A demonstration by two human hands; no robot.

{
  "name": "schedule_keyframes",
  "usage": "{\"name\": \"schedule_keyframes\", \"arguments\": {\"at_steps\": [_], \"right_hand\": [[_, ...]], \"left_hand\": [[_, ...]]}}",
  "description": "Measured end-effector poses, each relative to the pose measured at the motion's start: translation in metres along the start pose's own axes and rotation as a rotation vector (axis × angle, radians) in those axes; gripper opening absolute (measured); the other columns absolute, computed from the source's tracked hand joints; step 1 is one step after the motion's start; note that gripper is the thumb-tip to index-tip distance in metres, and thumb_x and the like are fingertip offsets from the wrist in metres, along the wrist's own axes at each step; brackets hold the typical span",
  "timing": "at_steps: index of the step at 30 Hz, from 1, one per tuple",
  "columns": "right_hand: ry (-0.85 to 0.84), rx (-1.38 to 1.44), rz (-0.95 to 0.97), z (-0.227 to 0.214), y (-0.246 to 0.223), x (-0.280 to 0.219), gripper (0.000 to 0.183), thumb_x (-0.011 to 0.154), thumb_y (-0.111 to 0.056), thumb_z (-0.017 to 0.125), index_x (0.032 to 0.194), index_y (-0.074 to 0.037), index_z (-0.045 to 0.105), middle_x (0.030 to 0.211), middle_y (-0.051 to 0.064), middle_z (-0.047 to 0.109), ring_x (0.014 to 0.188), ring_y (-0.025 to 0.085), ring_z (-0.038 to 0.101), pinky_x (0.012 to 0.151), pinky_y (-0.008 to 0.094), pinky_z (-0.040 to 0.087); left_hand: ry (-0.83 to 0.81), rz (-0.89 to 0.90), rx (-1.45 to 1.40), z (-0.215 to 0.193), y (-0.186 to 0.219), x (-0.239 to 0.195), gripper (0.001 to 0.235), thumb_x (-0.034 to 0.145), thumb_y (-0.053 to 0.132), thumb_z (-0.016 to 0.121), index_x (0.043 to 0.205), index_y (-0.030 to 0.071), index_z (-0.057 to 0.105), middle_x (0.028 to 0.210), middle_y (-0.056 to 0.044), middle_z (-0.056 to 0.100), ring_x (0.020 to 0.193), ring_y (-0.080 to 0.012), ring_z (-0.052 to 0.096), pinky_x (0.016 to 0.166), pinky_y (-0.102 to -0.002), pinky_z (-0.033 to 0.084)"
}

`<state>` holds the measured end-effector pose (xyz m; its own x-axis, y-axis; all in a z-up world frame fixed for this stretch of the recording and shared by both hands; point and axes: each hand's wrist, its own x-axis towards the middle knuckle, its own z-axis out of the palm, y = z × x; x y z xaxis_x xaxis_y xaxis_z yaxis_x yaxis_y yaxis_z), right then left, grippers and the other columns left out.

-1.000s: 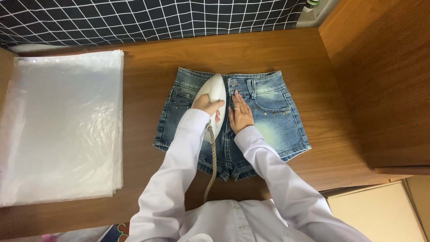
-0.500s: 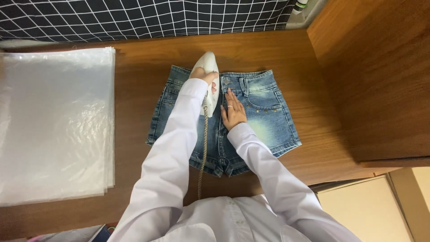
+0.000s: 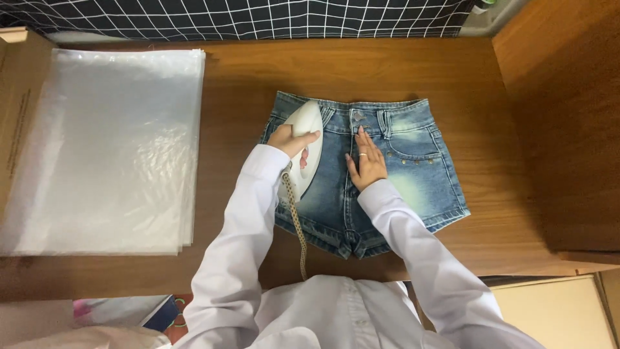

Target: The person takes a pair of denim shorts from a clothing rack, lays them on a wooden table, and irons them with a white iron. The person smooths the fabric with their hands before and during ironing.

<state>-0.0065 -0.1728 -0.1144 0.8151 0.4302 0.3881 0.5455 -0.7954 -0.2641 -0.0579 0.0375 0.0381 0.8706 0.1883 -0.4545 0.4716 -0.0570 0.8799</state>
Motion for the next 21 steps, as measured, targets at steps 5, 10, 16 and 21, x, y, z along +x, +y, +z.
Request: {"name": "schedule_keyframes", "arguments": {"at_steps": [5, 10, 16, 21], "right_hand": [[0.034, 0.014, 0.002, 0.000, -0.001, 0.001, 0.052, 0.086, -0.037, 0.046, 0.130, -0.010, 0.035, 0.140, 0.004, 0.031, 0.128, 0.018, 0.030, 0.100, 0.037, 0.029], [0.072, 0.012, -0.016, -0.001, -0.001, 0.001, 0.051, 0.085, -0.035, 0.048, 0.128, -0.010, 0.038, 0.139, 0.005, 0.033, 0.127, 0.018, 0.033, 0.099, 0.036, 0.030], [0.074, 0.029, 0.013, -0.002, -0.002, 0.003, 0.050, 0.084, -0.034, 0.049, 0.127, -0.010, 0.039, 0.135, 0.006, 0.039, 0.125, 0.019, 0.035, 0.099, 0.037, 0.031], [0.020, 0.048, 0.024, -0.004, -0.004, 0.001, 0.052, 0.085, -0.036, 0.047, 0.129, -0.011, 0.037, 0.137, 0.006, 0.036, 0.127, 0.019, 0.033, 0.100, 0.038, 0.030]], "left_hand": [[0.015, -0.005, -0.063, 0.007, 0.017, 0.035, 0.034, 0.069, 0.021, 0.064, 0.088, -0.005, 0.056, 0.053, -0.015, 0.056, 0.039, -0.0217, 0.058, 0.037, -0.034, 0.054], [0.015, -0.003, -0.128, 0.017, 0.023, 0.082, 0.043, 0.067, 0.022, 0.067, 0.093, -0.009, 0.053, 0.057, -0.018, 0.057, 0.043, -0.0253, 0.060, 0.040, -0.039, 0.056], [0.044, -0.007, -0.025, -0.004, 0.017, 0.050, 0.044, 0.068, 0.027, 0.068, 0.091, -0.008, 0.054, 0.054, -0.017, 0.056, 0.040, -0.0229, 0.058, 0.037, -0.036, 0.053], [0.028, -0.042, 0.027, -0.040, -0.009, 0.019, 0.034, 0.068, 0.023, 0.067, 0.082, -0.007, 0.057, 0.051, -0.016, 0.054, 0.039, -0.0222, 0.057, 0.038, -0.034, 0.053]]}}
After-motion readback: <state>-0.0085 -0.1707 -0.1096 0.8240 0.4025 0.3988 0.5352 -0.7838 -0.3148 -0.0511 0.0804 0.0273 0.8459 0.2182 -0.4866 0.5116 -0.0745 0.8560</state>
